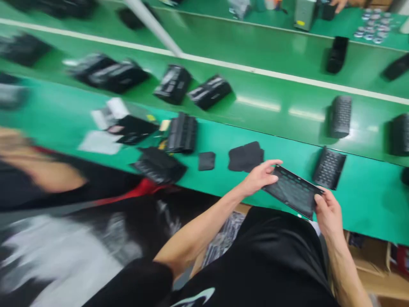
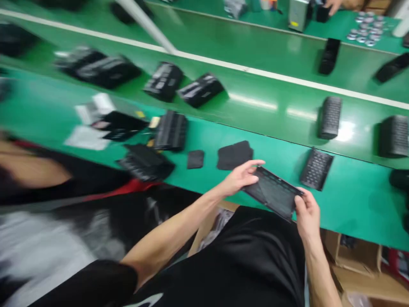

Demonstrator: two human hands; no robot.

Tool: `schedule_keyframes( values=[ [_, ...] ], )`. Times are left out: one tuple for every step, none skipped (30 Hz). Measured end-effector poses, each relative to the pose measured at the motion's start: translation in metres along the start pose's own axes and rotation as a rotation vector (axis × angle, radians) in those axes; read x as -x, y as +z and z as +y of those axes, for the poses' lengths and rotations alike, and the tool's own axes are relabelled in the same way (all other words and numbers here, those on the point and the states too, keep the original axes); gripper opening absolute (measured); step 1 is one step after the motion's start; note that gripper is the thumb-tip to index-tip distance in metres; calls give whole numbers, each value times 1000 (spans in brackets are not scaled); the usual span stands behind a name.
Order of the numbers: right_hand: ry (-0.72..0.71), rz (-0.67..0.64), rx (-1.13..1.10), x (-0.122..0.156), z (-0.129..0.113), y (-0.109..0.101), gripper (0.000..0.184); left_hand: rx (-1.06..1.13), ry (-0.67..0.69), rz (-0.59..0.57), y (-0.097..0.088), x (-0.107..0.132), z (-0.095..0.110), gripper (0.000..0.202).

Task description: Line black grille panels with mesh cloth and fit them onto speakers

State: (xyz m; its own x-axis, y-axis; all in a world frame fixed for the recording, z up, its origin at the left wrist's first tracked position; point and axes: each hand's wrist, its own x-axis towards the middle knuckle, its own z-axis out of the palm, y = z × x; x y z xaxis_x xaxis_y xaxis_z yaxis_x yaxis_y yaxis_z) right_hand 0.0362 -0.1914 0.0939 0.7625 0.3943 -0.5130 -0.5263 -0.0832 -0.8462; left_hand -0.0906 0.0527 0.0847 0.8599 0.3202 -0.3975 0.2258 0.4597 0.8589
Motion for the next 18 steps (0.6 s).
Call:
schedule_keyframes(
  values=[
    [-6, 9, -16, -2, -4, 2, 45, 111, -4, -21, -2, -3, -1, 91],
    [-15, 24, -29, -4, -9, 4, 44, 212, 5, -57, -2, -7, -4, 101],
    [-24, 39, -51, -5, -14, 4, 43, 304, 22, -97, 0, -10, -6, 110],
    [-33, 50, -76, -5, -20, 5, 42, 376, 42, -141, 4, -14, -9, 116],
    [-41, 58, -101, -4, -25, 5, 41, 419, 59, -189, 11, -16, -12, 119],
    [-48, 63, -124, -2, -29, 6, 39, 434, 66, -243, 21, -19, -15, 118],
    [-50, 62, -147, 0, -32, 6, 38, 428, 57, -301, 32, -21, -18, 113],
    [-47, 57, -166, 2, -34, 6, 38, 408, 42, -354, 44, -23, -20, 106],
    [-40, 47, -179, 5, -36, 5, 38, 386, 26, -393, 55, -26, -21, 101],
    [-28, 30, -177, 6, -38, 3, 39, 370, 15, -415, 66, -29, -21, 98],
    [-15, 3, -152, 5, -41, -2, 42, 368, 15, -416, 75, -33, -20, 99],
    [-8, -31, -95, 3, -48, -11, 46, 379, 22, -406, 83, -36, -18, 101],
    [-33, -38, 13, -3, -58, -23, 50, 400, 33, -390, 88, -38, -15, 105],
    [-84, -12, 152, -12, -74, -39, 55, 424, 41, -376, 90, -40, -11, 109],
    [-150, 19, 305, -25, -94, -58, 61, 446, 45, -366, 91, -42, -8, 113],
    [-302, 210, 497, -40, -119, -79, 62, 465, 45, -355, 90, -43, -5, 116],
    [-369, 337, 573, -58, -147, -101, 61, 484, 40, -341, 87, -43, -3, 117],
    [-416, 446, 614, -77, -177, -123, 62, 505, 35, -325, 84, -43, -2, 117]
  ],
)
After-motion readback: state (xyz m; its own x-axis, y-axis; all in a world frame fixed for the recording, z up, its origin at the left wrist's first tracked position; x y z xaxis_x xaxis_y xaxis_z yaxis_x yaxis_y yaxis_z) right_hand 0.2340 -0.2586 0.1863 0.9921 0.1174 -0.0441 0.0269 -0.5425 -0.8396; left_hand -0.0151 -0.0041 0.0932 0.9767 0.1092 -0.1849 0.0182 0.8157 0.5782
